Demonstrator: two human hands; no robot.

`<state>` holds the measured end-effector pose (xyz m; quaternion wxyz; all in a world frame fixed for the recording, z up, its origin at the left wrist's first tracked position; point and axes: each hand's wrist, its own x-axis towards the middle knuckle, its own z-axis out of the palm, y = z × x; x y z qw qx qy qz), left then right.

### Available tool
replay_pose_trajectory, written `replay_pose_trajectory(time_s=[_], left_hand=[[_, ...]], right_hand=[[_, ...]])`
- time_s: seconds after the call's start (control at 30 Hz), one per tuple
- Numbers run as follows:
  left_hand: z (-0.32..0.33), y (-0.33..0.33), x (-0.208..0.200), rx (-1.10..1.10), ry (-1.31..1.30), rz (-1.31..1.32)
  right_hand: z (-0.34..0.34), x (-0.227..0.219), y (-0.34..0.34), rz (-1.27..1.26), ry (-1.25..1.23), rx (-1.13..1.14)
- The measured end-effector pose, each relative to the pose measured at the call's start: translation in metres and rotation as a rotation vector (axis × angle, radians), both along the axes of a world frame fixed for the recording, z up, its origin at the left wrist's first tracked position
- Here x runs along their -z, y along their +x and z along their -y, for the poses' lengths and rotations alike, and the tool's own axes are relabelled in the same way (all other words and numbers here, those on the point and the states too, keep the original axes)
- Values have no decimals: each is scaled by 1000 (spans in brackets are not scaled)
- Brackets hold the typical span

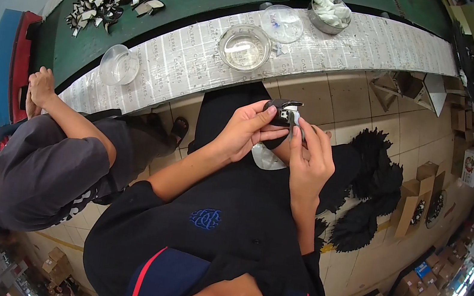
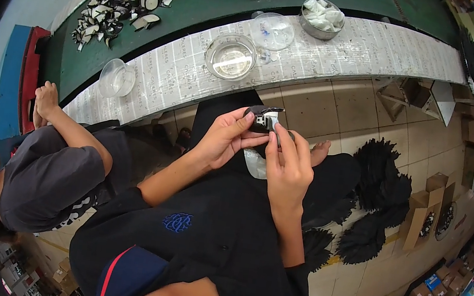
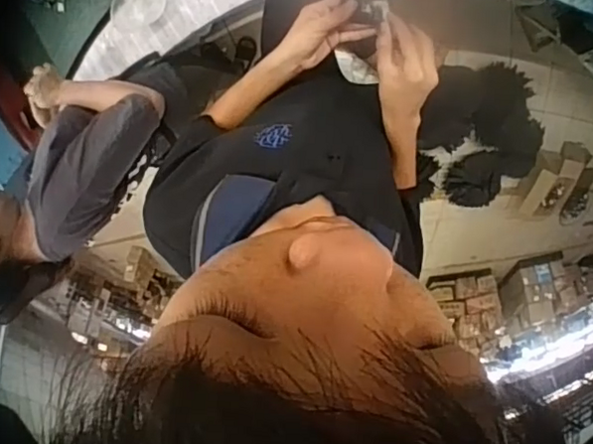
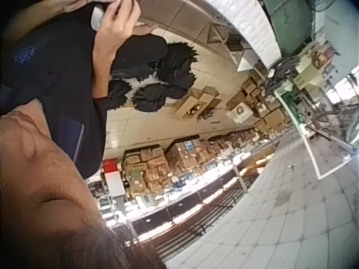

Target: Manually assemble and glue small components for footwear manufacturing at a production bench.

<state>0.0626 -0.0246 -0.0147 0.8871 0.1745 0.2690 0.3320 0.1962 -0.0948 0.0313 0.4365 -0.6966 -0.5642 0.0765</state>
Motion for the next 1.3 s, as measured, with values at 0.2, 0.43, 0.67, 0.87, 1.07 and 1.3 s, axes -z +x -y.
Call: replay_pose_trajectory(time_s=[0.2,0.43,0.67,0.87,1.07,1.3], left_hand=[[-1,-1,-1,-13,-16,-10],[-3,-3,2,-13,-8,9],[-4,-4,-1,-13,-17,8],[-4,-4,-4,-20,-18,-6],[-4,-2,-7,-18,-2,-24],[-4,0,-6,-15,21,-56]], right_hand=[[0,-1,1,43,-3,35],[1,4,10,165,22,93],[2,-8,17,51,25,146],[0,-16,14,-33,22,142],[-1,-8,5,30,31,43],[-4,-5,-2,36,25,3]])
